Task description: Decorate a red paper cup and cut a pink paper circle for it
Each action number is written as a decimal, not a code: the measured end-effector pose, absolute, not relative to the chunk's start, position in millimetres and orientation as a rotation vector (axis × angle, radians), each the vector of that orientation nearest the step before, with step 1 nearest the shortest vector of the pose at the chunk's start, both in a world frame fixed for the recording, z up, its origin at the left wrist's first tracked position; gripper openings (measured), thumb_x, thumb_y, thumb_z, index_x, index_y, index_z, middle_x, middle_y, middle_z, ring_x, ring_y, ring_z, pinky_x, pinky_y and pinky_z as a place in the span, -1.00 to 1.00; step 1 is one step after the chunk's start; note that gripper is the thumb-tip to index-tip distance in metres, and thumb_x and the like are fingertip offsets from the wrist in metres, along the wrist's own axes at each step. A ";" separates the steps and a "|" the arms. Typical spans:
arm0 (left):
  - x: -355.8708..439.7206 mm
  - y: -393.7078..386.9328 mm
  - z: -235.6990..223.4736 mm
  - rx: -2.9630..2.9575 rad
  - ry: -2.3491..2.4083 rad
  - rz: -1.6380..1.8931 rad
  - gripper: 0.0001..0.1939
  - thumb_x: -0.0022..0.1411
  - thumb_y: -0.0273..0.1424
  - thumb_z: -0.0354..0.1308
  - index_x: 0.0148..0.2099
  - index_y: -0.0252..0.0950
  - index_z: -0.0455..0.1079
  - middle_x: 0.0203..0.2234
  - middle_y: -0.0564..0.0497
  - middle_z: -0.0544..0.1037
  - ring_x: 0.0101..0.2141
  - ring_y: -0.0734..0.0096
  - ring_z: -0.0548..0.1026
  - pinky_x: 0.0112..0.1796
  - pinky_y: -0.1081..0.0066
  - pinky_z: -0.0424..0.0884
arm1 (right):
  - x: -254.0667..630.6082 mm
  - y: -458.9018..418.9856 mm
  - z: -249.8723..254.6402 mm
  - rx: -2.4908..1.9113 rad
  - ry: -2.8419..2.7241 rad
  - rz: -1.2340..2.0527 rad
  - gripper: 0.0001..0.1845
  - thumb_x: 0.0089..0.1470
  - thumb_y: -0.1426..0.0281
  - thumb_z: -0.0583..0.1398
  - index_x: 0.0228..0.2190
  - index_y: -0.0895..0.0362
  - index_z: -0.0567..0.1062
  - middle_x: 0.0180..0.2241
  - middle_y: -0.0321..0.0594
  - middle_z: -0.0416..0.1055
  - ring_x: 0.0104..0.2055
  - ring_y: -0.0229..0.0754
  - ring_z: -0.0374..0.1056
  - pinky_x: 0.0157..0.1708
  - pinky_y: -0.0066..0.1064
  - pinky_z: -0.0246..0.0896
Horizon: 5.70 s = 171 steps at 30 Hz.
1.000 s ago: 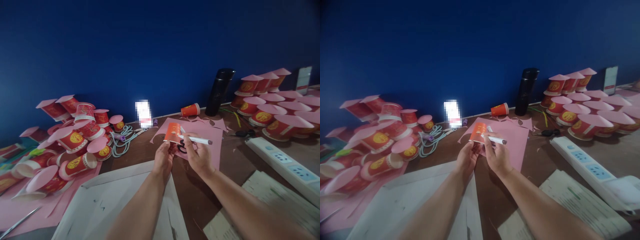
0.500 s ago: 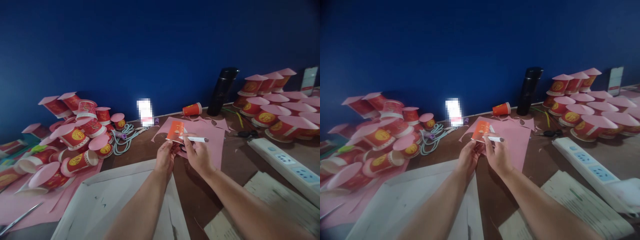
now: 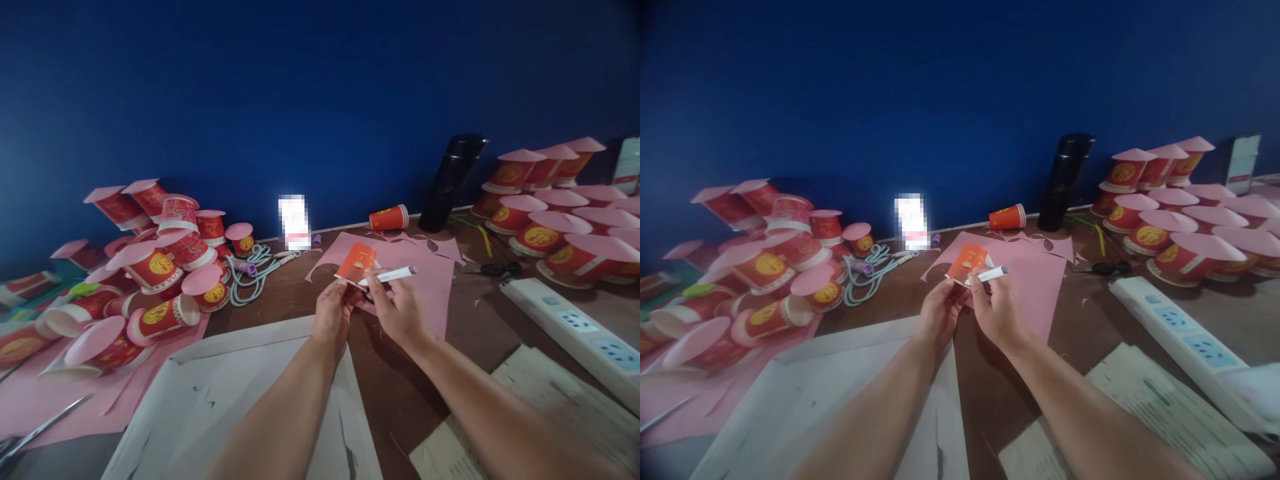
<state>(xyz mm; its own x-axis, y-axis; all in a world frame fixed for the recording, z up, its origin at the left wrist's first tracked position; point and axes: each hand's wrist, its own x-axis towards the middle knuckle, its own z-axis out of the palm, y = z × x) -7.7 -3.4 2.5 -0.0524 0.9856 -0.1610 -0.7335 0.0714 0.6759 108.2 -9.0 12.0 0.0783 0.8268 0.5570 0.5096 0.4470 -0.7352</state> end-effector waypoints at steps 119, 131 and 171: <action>-11.0 -2.0 14.4 0.136 0.712 1.421 -0.90 0.17 -0.52 0.09 -0.38 -0.40 0.40 -0.53 -0.03 0.52 -0.49 0.46 0.51 -0.32 0.41 0.47 | 108.5 -13.0 13.1 -1.191 -1.530 0.422 -0.71 0.17 0.18 0.12 -0.20 0.09 0.48 -0.25 -0.09 0.54 -0.20 -0.05 0.49 -0.25 -0.23 0.45; -10.7 -2.6 13.5 0.153 0.694 1.442 -0.91 0.16 -0.53 0.10 -0.36 -0.39 0.41 -0.50 -0.04 0.54 -0.47 0.48 0.50 -0.30 0.43 0.46 | 109.1 -13.3 19.0 -1.231 -1.562 0.364 -0.72 0.18 0.18 0.10 -0.29 0.11 0.48 -0.32 -0.13 0.54 -0.29 -0.09 0.49 -0.29 -0.29 0.42; -13.5 1.0 12.3 0.073 0.645 1.456 -0.88 0.18 -0.54 0.09 -0.40 -0.37 0.40 -0.49 -0.02 0.52 -0.44 0.51 0.50 -0.29 0.47 0.44 | 105.9 -15.7 17.0 -1.185 -1.510 0.455 -0.72 0.18 0.16 0.10 -0.25 0.08 0.47 -0.27 -0.12 0.52 -0.25 -0.08 0.48 -0.26 -0.24 0.44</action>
<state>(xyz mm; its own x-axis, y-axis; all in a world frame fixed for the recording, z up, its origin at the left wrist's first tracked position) -13.5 1.0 12.3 -0.0214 0.9322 -0.3613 -0.8943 0.1437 0.4238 105.9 -15.7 17.0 0.1111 0.8521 0.5114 0.4272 0.4237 -0.7987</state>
